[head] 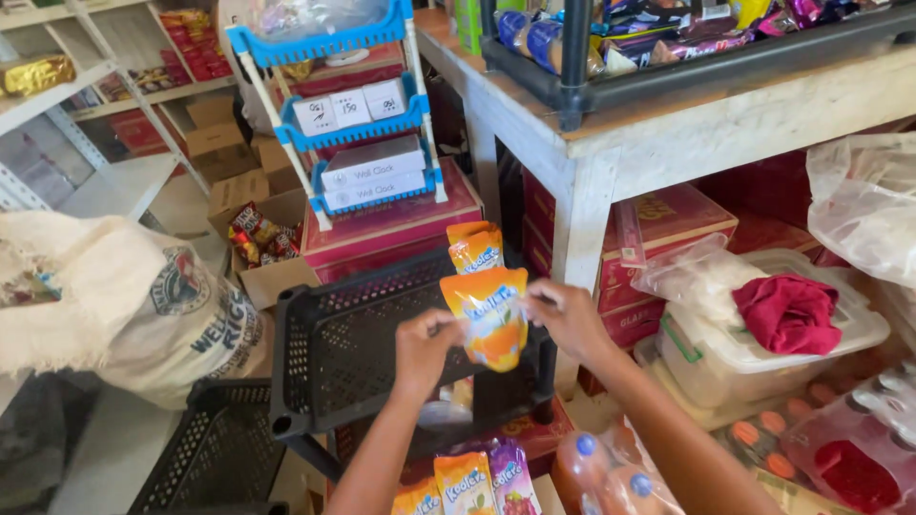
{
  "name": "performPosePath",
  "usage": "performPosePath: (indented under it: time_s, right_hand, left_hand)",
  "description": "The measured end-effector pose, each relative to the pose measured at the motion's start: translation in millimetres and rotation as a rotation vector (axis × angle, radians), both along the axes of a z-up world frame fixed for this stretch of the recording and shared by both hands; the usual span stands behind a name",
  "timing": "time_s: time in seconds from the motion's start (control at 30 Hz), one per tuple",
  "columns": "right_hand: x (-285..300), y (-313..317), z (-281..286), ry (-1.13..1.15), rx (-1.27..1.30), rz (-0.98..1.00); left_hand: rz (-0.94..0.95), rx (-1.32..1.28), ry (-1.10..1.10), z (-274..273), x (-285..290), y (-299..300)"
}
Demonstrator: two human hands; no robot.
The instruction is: The recorder is restocking a shelf by moving juice pouches from a cardboard box on the floor into a black plastic storage rack.
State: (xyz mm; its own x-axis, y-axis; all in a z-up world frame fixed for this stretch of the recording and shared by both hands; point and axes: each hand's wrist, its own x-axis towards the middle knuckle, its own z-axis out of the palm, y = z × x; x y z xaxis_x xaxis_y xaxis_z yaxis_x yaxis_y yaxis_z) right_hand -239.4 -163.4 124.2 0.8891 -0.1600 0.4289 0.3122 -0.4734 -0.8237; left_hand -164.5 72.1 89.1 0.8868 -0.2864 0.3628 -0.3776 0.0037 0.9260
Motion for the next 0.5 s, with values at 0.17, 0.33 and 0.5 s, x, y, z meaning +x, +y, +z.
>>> performPosePath:
  time_s: [0.17,0.33,0.5]
  right_hand:
    - [80.7,-24.7,-15.2,-0.056,-0.207,-0.08]
    - [124.5,-37.4,-46.2,-0.064,-0.374,-0.194]
    - [141.3,-44.7,-62.8,-0.03,-0.361,-0.233]
  left_hand:
    - [0.018,-0.066,0.048,-33.9,84.2,-31.5]
    - [0.141,0.039,0.087,-60.3,116.9,-50.9]
    - [0.221,0.192,0.093,-83.1,133.5,-61.8]
